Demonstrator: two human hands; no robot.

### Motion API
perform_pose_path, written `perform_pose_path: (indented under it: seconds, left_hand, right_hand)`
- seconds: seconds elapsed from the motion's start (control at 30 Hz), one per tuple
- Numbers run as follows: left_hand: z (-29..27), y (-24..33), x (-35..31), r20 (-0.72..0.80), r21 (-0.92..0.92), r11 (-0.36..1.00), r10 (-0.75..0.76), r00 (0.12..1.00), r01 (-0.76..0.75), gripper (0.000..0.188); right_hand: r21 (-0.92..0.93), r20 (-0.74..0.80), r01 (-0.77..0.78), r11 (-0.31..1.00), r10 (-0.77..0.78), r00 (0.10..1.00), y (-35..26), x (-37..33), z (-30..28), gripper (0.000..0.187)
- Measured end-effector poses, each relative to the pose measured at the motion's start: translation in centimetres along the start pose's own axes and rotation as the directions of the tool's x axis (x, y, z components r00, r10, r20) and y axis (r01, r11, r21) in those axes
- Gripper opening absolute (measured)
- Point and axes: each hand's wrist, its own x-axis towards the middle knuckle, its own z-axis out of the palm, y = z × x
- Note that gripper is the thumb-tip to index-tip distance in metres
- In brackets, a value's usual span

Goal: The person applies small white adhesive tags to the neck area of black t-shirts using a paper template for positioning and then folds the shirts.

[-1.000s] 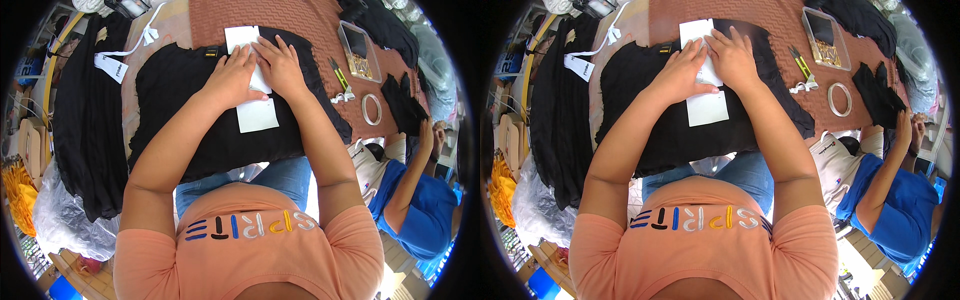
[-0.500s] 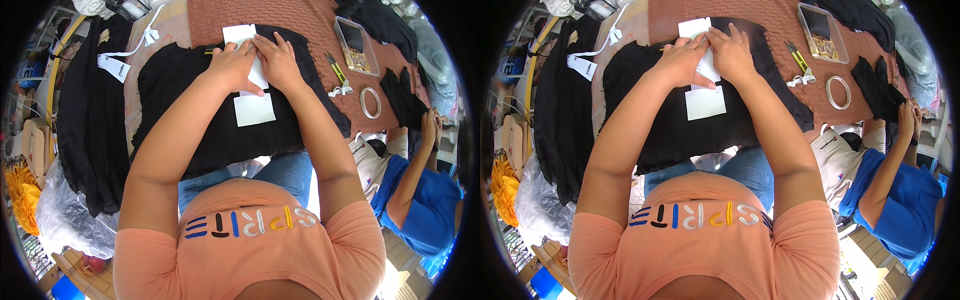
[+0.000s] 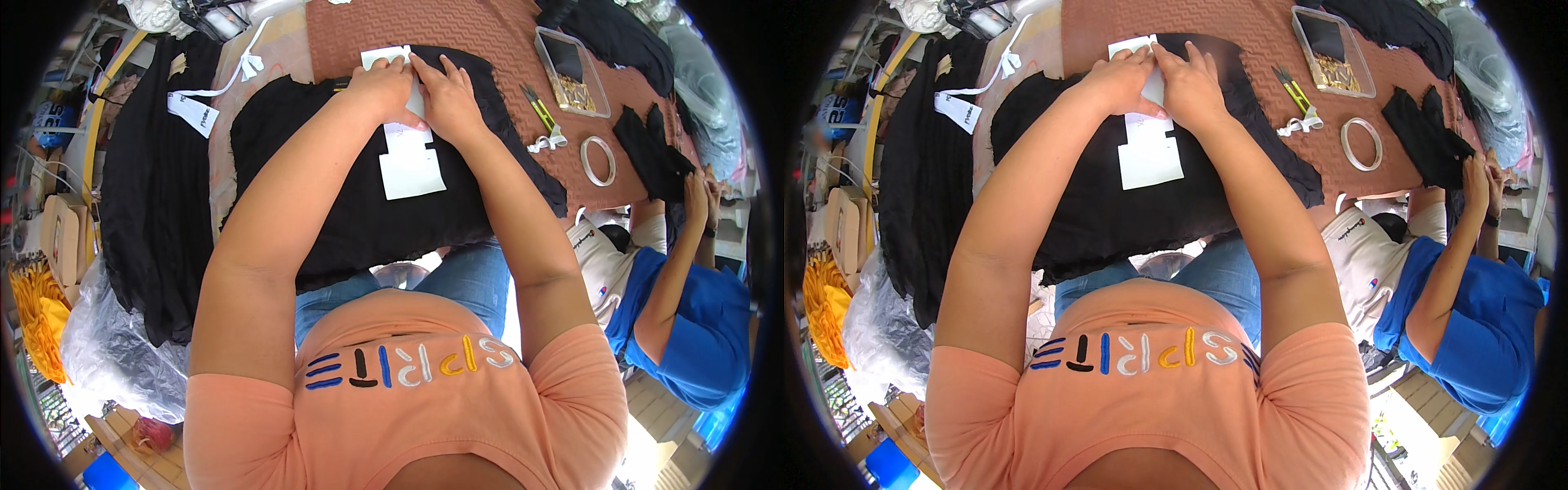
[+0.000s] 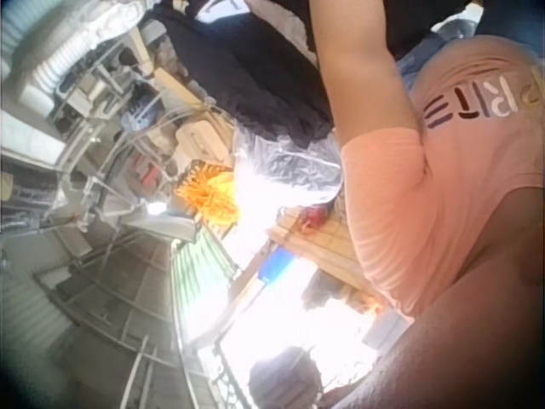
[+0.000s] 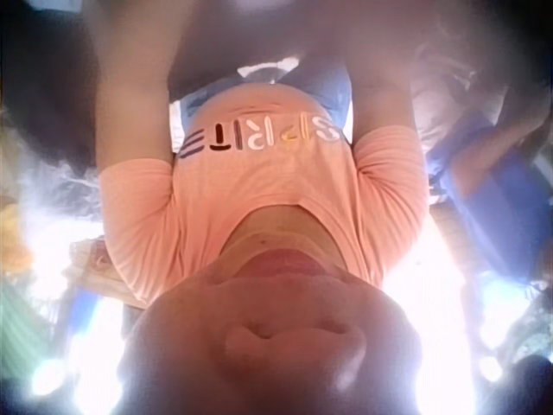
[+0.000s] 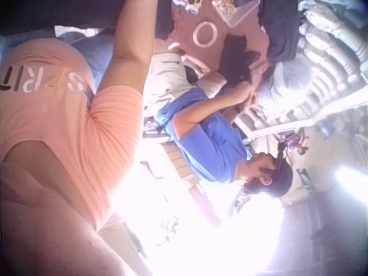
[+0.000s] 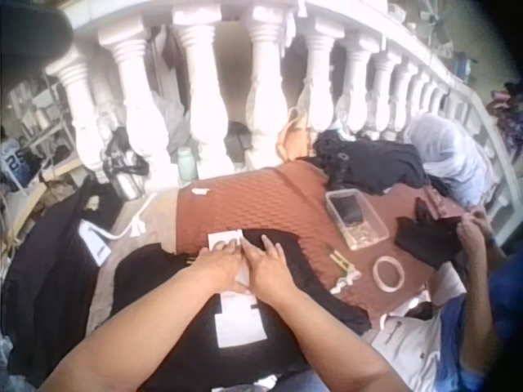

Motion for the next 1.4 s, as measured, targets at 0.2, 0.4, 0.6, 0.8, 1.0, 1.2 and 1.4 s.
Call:
perform_pose_path:
  seconds: [0.2,0.4,0.6,0.8,1.0,1.2,1.4]
  left_hand:
    - [-0.2,-0.9,1.2,0.104,-0.105,0.992,0.087,0.991,-0.076,0.105]
    - [-1.2,0.1,1.4,0.216,-0.009,0.999,0.053,0.975,-0.052,0.104]
    - [-1.5,0.3,1.0,0.238,0.040,0.998,0.033,0.971,-0.044,0.100]
    - [1.4,-0.9,3.2,0.159,0.096,0.994,0.039,0.987,-0.054,0.113]
    - [1.8,-0.9,3.8,0.183,0.110,0.991,0.051,0.982,-0.072,0.122]
    - [1.7,-1.1,3.3,0.179,0.097,0.994,0.036,0.983,-0.055,0.128]
    - [-0.6,-1.1,2.5,0.325,0.002,0.992,0.116,0.939,-0.124,0.130]
  right_hand:
    - [-0.012,-0.024,0.037,0.999,-0.037,0.999,0.2,0.2,0.3,0.048]
    - [0.096,-0.203,0.194,0.976,-0.171,0.964,0.8,-0.4,-3.7,0.038]
    - [0.289,0.022,0.117,0.950,-0.129,0.991,-2.6,-8.2,-10.2,0.038]
    - [0.246,0.028,0.155,0.957,-0.166,0.986,-4.4,-11.8,-8.5,0.035]
    - [0.200,-0.072,0.241,0.950,-0.230,0.970,-3.6,-11.4,-7.1,0.028]
    - [0.203,-0.122,0.284,0.937,-0.264,0.957,-3.8,-10.8,-7.3,0.025]
    - [0.148,-0.128,0.322,0.935,-0.304,0.944,-3.6,-10.8,-7.6,0.022]
